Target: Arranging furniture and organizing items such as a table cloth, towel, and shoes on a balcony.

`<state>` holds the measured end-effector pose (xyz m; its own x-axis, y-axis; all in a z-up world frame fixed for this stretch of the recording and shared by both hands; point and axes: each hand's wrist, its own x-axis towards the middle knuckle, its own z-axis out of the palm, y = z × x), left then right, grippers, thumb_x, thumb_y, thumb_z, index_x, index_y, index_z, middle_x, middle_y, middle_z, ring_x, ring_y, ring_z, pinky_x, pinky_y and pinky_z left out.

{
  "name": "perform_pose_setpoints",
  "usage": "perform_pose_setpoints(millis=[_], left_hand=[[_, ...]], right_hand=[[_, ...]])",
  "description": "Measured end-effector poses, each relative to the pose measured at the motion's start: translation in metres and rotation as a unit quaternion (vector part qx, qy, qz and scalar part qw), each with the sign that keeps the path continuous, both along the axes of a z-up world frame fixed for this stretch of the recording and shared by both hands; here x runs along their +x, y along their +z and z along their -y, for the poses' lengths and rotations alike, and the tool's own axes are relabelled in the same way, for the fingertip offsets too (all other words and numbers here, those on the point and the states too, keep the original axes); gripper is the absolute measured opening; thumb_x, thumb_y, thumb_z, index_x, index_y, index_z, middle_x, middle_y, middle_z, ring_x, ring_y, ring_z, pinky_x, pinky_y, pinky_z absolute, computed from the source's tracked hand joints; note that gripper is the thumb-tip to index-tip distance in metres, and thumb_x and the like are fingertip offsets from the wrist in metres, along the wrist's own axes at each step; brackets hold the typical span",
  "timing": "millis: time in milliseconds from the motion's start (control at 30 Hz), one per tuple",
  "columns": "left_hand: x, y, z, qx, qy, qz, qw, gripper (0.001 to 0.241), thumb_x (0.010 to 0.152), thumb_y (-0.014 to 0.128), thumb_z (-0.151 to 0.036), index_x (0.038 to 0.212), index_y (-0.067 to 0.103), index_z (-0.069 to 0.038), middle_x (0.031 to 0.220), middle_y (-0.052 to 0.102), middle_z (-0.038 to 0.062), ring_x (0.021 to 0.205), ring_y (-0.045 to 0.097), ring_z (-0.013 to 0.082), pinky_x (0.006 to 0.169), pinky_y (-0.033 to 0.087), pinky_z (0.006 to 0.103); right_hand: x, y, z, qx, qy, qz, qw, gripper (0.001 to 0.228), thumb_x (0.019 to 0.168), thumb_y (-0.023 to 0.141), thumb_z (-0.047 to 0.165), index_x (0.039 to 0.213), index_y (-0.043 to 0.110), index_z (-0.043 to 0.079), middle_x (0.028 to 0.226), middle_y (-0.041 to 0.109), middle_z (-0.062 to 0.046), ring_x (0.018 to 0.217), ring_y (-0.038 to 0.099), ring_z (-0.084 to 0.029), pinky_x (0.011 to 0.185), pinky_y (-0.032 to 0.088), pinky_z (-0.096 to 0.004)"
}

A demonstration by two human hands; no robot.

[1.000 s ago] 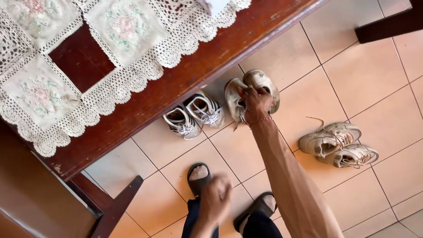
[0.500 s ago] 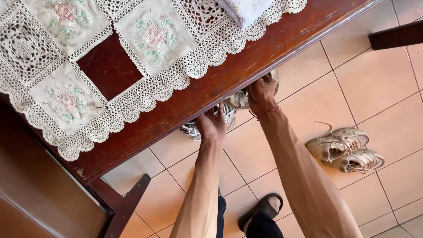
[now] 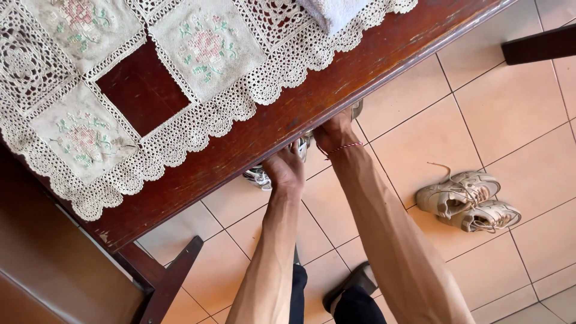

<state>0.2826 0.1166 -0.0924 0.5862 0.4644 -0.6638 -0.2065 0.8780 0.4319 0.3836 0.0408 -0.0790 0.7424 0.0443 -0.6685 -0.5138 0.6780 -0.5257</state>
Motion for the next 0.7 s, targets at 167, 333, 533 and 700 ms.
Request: perform_pose_setpoints(millis=[167, 333, 533, 700], left_hand=[[-0.004, 0.008, -0.006, -0.013, -0.018, 0.015, 1.000, 0.086, 0.087, 0.065, -0.058, 0.155, 0.036, -0.014, 0.162, 0.039, 0.005, 0.151, 0.034, 0.0227, 0.127, 0.026, 0.0481], [-0.005, 0.020, -0.009, -0.034, -0.041, 0.020, 0.998, 0.079, 0.093, 0.059, -0.056, 0.155, 0.037, -0.013, 0.161, 0.041, 0.008, 0.151, 0.036, 0.0252, 0.126, 0.026, 0.0505], [-0.010, 0.024, -0.012, -0.029, -0.092, 0.008, 0.995, 0.074, 0.097, 0.052, -0.055, 0.157, 0.032, -0.017, 0.164, 0.036, 0.004, 0.153, 0.032, 0.0234, 0.124, 0.027, 0.0511], [-0.006, 0.034, -0.014, -0.010, -0.129, -0.036, 0.991, 0.076, 0.095, 0.051, -0.055, 0.158, 0.028, -0.020, 0.166, 0.030, 0.002, 0.153, 0.028, 0.0214, 0.123, 0.028, 0.0513]], right_hand=[[-0.004, 0.007, -0.013, 0.023, -0.030, -0.003, 0.999, 0.024, 0.092, 0.068, 0.001, 0.115, 0.060, -0.003, 0.104, 0.069, -0.018, 0.089, 0.071, -0.030, 0.077, 0.064, -0.047], [0.001, 0.008, -0.019, 0.024, -0.061, -0.031, 0.997, 0.019, 0.097, 0.063, 0.008, 0.113, 0.060, -0.002, 0.101, 0.068, -0.017, 0.085, 0.069, -0.029, 0.071, 0.062, -0.046], [0.011, 0.012, -0.006, 0.044, -0.044, -0.016, 0.998, 0.020, 0.101, 0.059, 0.013, 0.114, 0.059, -0.001, 0.105, 0.067, -0.015, 0.088, 0.068, -0.027, 0.074, 0.060, -0.045], [0.005, 0.004, 0.010, 0.029, 0.080, 0.020, 0.996, 0.028, 0.101, 0.062, 0.009, 0.126, 0.059, -0.004, 0.123, 0.069, -0.016, 0.106, 0.069, -0.026, 0.096, 0.058, -0.042]])
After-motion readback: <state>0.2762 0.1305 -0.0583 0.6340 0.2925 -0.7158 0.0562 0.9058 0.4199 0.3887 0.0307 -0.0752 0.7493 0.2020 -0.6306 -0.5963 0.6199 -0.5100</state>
